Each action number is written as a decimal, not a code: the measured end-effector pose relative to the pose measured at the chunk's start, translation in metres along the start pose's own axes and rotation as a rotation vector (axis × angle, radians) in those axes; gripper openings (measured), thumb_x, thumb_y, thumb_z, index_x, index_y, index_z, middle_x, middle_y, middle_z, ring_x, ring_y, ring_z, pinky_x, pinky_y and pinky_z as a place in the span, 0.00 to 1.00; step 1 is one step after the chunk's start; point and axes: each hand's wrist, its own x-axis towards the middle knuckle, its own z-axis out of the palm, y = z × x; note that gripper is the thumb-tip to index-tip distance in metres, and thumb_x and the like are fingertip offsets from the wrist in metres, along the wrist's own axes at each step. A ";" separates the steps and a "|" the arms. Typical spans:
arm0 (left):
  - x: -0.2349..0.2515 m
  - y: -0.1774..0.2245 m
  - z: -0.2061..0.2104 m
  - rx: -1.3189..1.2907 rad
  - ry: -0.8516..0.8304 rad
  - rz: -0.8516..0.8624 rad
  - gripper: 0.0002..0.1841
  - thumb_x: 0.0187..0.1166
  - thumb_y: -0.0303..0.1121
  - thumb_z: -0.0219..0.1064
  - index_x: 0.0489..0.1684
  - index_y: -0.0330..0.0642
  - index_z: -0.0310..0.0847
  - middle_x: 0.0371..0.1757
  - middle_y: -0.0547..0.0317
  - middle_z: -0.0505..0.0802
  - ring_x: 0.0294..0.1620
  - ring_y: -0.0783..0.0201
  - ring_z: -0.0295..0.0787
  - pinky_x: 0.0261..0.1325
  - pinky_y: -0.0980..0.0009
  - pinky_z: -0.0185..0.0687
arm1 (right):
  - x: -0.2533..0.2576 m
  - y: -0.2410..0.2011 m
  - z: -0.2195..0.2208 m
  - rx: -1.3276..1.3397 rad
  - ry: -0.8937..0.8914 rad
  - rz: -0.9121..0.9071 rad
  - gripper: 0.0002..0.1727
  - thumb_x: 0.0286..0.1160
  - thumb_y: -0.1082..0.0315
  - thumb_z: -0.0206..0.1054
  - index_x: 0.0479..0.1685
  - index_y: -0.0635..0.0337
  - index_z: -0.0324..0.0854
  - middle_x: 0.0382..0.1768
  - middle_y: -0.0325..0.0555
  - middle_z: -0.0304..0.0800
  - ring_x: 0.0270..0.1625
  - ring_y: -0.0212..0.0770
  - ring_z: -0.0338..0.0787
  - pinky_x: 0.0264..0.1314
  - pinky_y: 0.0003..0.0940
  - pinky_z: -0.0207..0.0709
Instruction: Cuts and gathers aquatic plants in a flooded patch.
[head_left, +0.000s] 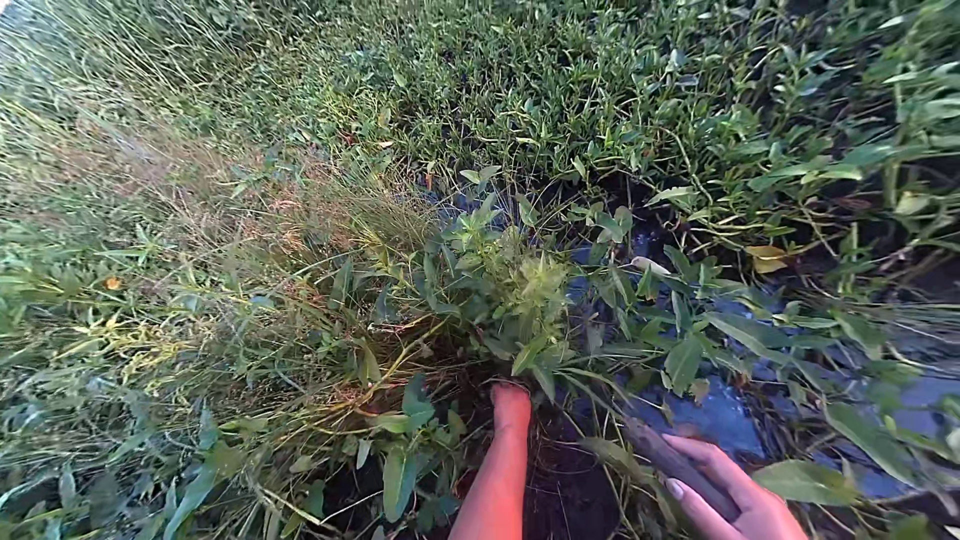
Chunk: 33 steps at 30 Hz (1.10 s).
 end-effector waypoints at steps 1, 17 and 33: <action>-0.003 0.001 -0.005 -0.049 -0.020 -0.024 0.22 0.91 0.26 0.48 0.77 0.20 0.71 0.79 0.24 0.77 0.82 0.32 0.71 0.84 0.45 0.66 | -0.002 0.000 -0.002 0.007 0.003 -0.005 0.26 0.75 0.65 0.71 0.75 0.53 0.79 0.43 0.46 0.94 0.33 0.36 0.90 0.36 0.39 0.87; -0.102 -0.104 -0.005 0.067 -0.039 0.265 0.16 0.83 0.19 0.54 0.62 0.30 0.85 0.73 0.37 0.85 0.80 0.40 0.76 0.81 0.45 0.73 | -0.017 -0.001 -0.012 0.098 0.119 0.002 0.27 0.74 0.60 0.69 0.76 0.46 0.79 0.42 0.42 0.94 0.26 0.36 0.87 0.27 0.38 0.84; -0.059 -0.003 0.013 -0.189 -0.004 0.065 0.15 0.81 0.28 0.63 0.60 0.35 0.88 0.70 0.42 0.88 0.75 0.44 0.82 0.77 0.46 0.77 | -0.011 -0.009 0.001 0.151 0.061 0.046 0.27 0.75 0.67 0.69 0.76 0.53 0.77 0.43 0.45 0.93 0.26 0.36 0.87 0.28 0.37 0.84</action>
